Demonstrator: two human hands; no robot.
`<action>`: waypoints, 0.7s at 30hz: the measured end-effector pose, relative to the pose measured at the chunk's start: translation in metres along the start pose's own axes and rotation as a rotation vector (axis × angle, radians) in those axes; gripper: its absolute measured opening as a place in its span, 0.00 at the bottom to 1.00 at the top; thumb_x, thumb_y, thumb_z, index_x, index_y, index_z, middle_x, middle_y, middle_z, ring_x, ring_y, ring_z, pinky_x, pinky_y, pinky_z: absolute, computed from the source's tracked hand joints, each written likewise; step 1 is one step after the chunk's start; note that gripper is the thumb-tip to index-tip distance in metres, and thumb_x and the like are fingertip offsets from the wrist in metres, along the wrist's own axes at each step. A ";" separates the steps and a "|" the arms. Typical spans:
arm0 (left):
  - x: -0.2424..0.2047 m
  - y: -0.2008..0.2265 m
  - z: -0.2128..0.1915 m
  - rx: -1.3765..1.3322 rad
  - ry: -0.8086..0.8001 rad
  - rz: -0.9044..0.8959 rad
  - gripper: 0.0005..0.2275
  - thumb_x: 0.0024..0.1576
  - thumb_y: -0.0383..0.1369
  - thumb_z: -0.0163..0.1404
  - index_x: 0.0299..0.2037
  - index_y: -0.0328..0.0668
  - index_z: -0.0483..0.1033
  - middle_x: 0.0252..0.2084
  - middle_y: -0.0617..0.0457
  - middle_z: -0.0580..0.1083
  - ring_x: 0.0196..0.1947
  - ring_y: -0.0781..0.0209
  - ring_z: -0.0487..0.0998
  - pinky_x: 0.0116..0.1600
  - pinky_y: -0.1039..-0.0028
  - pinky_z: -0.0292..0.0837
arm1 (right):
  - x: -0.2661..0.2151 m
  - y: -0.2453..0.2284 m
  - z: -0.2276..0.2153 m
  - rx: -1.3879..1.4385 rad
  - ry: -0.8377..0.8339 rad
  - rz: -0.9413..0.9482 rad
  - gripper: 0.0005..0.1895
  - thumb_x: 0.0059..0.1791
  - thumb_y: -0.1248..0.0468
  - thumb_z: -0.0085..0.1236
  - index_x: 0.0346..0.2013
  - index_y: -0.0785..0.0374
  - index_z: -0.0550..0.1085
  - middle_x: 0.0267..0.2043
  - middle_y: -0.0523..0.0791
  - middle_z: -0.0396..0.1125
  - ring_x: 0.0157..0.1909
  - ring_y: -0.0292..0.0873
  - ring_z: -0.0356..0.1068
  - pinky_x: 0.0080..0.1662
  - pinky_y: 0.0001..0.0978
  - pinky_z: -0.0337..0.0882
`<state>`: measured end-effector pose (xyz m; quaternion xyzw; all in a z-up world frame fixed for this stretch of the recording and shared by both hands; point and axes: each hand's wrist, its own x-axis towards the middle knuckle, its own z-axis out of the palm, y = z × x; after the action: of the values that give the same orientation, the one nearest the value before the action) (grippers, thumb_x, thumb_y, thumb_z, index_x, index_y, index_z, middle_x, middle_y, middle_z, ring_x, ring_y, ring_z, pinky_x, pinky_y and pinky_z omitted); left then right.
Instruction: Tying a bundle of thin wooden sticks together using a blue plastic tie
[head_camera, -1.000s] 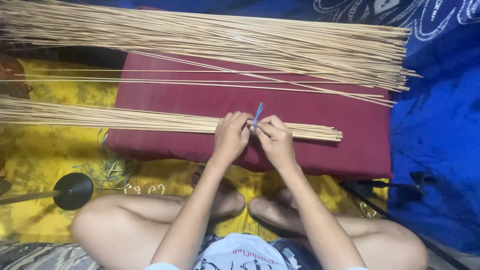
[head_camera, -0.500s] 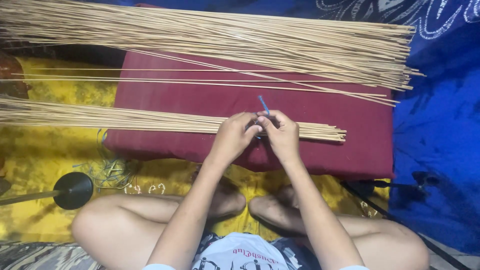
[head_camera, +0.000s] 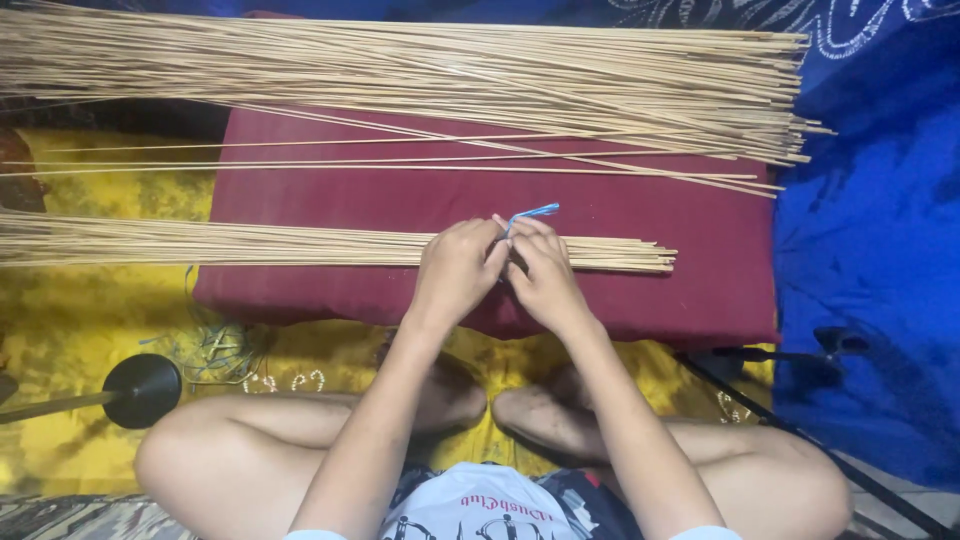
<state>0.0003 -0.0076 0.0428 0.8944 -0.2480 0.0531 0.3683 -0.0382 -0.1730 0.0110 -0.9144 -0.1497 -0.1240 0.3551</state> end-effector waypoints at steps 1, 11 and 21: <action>-0.001 -0.002 0.003 0.002 0.000 0.002 0.04 0.59 0.34 0.54 0.36 0.45 0.79 0.29 0.47 0.76 0.38 0.45 0.81 0.44 0.58 0.77 | -0.004 0.010 0.008 0.001 0.003 -0.001 0.13 0.46 0.72 0.62 0.45 0.68 0.75 0.53 0.53 0.70 0.65 0.57 0.63 0.63 0.51 0.61; 0.000 0.000 -0.003 -0.254 0.139 -0.112 0.03 0.57 0.32 0.56 0.38 0.54 0.83 0.31 0.54 0.78 0.39 0.51 0.81 0.47 0.64 0.77 | -0.004 0.018 0.020 0.159 0.211 0.124 0.03 0.46 0.66 0.66 0.32 0.54 0.81 0.35 0.40 0.75 0.42 0.47 0.73 0.49 0.39 0.69; -0.030 -0.021 0.018 -0.802 0.176 -0.426 0.26 0.58 0.22 0.50 0.68 0.35 0.60 0.55 0.32 0.70 0.53 0.45 0.77 0.56 0.62 0.75 | -0.005 0.025 0.020 0.181 0.249 0.232 0.02 0.47 0.62 0.69 0.30 0.48 0.83 0.27 0.40 0.73 0.35 0.48 0.75 0.43 0.38 0.72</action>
<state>-0.0168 0.0049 0.0079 0.7044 -0.0275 -0.0480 0.7076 -0.0316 -0.1773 -0.0202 -0.8674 -0.0086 -0.1805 0.4637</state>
